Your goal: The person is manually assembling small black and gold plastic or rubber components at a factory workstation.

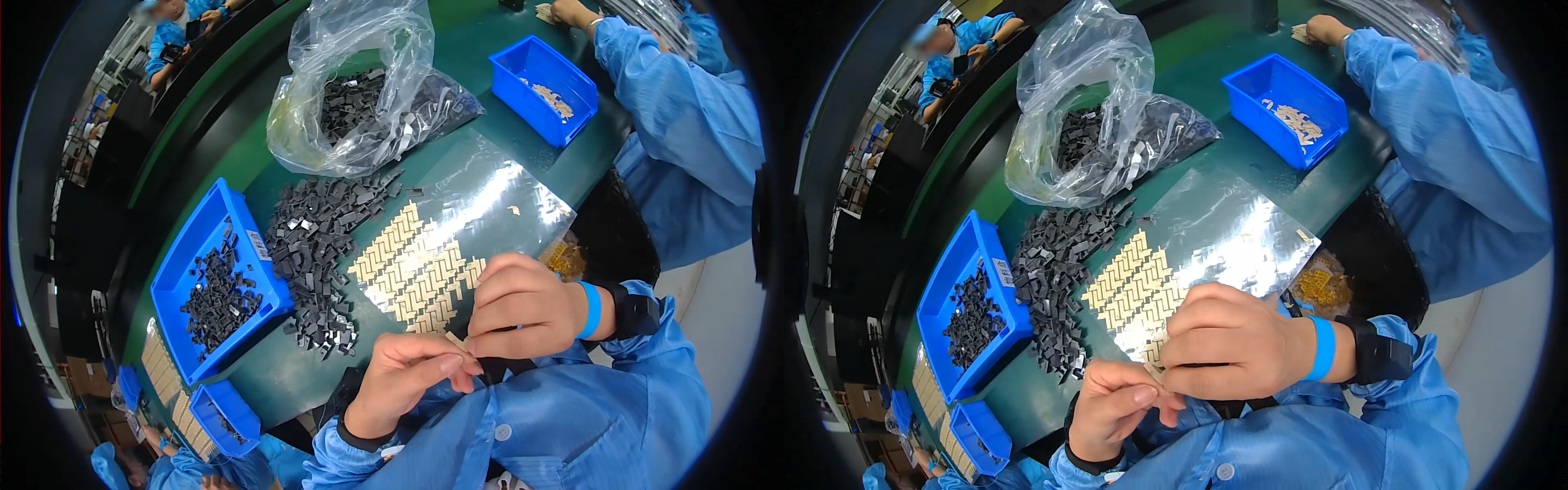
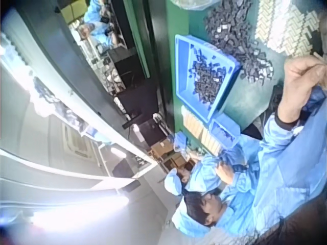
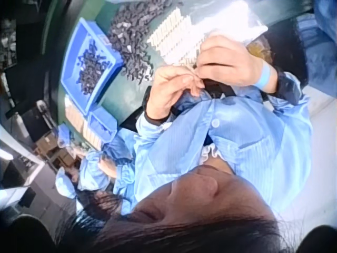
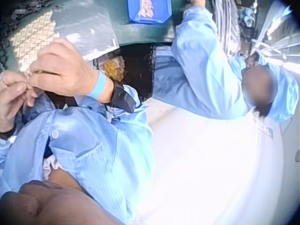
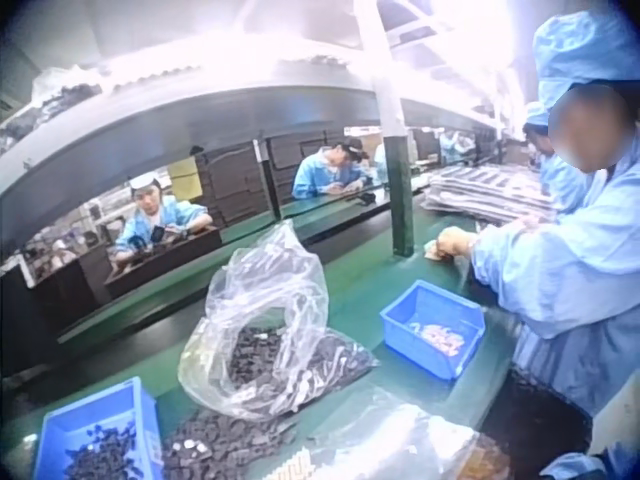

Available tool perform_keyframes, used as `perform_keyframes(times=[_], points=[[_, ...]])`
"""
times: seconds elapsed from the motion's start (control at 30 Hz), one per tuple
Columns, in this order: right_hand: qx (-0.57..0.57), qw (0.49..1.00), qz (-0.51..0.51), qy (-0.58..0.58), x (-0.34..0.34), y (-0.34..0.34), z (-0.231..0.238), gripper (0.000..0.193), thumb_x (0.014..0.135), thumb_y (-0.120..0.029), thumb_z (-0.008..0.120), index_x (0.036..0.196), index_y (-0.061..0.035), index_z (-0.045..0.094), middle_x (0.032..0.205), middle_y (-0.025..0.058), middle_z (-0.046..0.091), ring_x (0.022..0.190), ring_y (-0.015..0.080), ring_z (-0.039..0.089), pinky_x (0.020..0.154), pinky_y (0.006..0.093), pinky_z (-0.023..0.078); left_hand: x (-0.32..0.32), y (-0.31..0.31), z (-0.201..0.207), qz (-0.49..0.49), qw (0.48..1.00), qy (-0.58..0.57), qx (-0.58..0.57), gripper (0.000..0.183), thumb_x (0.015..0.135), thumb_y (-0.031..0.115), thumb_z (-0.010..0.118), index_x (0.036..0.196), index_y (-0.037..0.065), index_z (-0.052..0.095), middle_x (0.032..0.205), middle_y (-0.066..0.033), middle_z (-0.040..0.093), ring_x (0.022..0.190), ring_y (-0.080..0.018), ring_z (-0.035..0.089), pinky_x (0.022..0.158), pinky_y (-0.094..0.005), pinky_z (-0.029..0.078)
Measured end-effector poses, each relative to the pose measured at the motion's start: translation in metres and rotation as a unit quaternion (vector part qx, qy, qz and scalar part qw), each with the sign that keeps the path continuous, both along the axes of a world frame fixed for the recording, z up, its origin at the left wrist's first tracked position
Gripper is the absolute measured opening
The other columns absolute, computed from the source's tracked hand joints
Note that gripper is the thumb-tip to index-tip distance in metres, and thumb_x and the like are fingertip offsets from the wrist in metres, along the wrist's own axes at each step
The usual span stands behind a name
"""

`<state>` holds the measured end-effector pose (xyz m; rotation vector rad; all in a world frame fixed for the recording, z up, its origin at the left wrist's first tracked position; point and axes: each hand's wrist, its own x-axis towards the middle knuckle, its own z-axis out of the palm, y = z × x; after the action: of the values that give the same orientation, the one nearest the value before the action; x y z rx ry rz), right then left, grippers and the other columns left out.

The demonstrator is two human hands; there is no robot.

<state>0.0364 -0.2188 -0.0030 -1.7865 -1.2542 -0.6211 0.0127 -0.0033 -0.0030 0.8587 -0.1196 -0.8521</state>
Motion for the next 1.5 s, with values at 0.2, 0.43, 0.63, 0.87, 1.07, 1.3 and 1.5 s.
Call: perform_keyframes(times=[0.2, 0.43, 0.63, 0.87, 1.07, 1.3, 1.5], points=[[0.018, 0.999, 0.019, 0.025, -0.005, 0.004, -0.001, 0.018, 0.072, -0.014, 0.066, 0.086, -0.0040, 0.061, 0.089, 0.0058, 0.058, 0.082, 0.0225, 0.055, 0.068, 0.0345, 0.043, 0.001, 0.000, -0.002, -0.019, 0.999, 0.047, -0.007, 0.015, 0.087, 0.001, 0.053, 0.093, -0.007, 0.063, 0.086, -0.0181, 0.066, 0.066, -0.0189, 0.062, 0.061, -0.0291, 0.051], [0.049, 0.994, -0.025, 0.092, -0.009, 0.002, 0.004, 0.014, 0.072, -0.014, 0.068, 0.081, -0.0056, 0.061, 0.086, 0.0033, 0.057, 0.080, 0.0210, 0.055, 0.069, 0.0345, 0.042, -0.010, -0.007, 0.002, 0.079, 0.990, -0.056, 0.107, 0.013, 0.086, -0.001, 0.056, 0.093, -0.008, 0.064, 0.084, -0.0170, 0.066, 0.066, -0.0186, 0.063, 0.058, -0.0264, 0.051], [-0.010, 0.990, -0.112, 0.089, -0.012, 0.009, 0.000, 0.015, 0.072, -0.016, 0.068, 0.078, -0.0058, 0.060, 0.083, 0.0030, 0.056, 0.078, 0.0198, 0.055, 0.070, 0.0339, 0.041, -0.015, -0.009, -0.006, 0.123, 0.932, -0.255, 0.225, 0.013, 0.082, -0.006, 0.059, 0.093, -0.007, 0.065, 0.080, -0.0135, 0.066, 0.067, -0.0171, 0.064, 0.056, -0.0243, 0.050], [-0.055, 0.987, -0.119, 0.089, -0.015, 0.011, -0.003, 0.013, 0.072, -0.014, 0.066, 0.076, -0.0042, 0.058, 0.082, 0.0034, 0.056, 0.076, 0.0195, 0.055, 0.071, 0.0331, 0.040, -0.016, -0.015, -0.003, 0.164, 0.815, -0.427, 0.357, 0.014, 0.078, -0.005, 0.064, 0.091, -0.005, 0.066, 0.079, -0.0123, 0.067, 0.063, -0.0139, 0.063, 0.057, -0.0230, 0.050], [-0.092, 0.963, -0.218, 0.132, -0.001, -0.013, -0.006, 0.010, 0.071, -0.009, 0.065, 0.079, -0.0053, 0.059, 0.078, 0.0077, 0.057, 0.071, 0.0241, 0.054, 0.068, 0.0352, 0.041, -0.016, -0.014, 0.000, 0.149, 0.892, -0.315, 0.288, 0.013, 0.085, 0.001, 0.058, 0.086, -0.011, 0.064, 0.077, -0.0166, 0.065, 0.053, -0.0148, 0.060, 0.049, -0.0237, 0.048], [-0.216, 0.874, -0.435, 0.015, -0.002, -0.041, 0.003, 0.012, 0.072, -0.011, 0.068, 0.080, -0.0052, 0.062, 0.082, 0.0073, 0.059, 0.074, 0.0243, 0.056, 0.069, 0.0349, 0.043, -0.018, -0.020, -0.002, 0.188, 0.941, -0.180, 0.214, 0.025, 0.092, 0.013, 0.053, 0.085, -0.008, 0.065, 0.064, -0.0082, 0.063, 0.052, -0.0090, 0.057, 0.047, -0.0200, 0.044], [0.050, 0.949, -0.134, 0.280, -0.022, 0.005, -0.001, 0.016, 0.072, -0.010, 0.070, 0.086, -0.0033, 0.064, 0.086, 0.0067, 0.058, 0.077, 0.0231, 0.056, 0.067, 0.0323, 0.044, -0.020, -0.028, -0.002, 0.174, 0.947, -0.167, 0.212, 0.031, 0.094, 0.017, 0.050, 0.091, -0.012, 0.061, 0.077, -0.0195, 0.065, 0.048, -0.0164, 0.057, 0.045, -0.0257, 0.047]])
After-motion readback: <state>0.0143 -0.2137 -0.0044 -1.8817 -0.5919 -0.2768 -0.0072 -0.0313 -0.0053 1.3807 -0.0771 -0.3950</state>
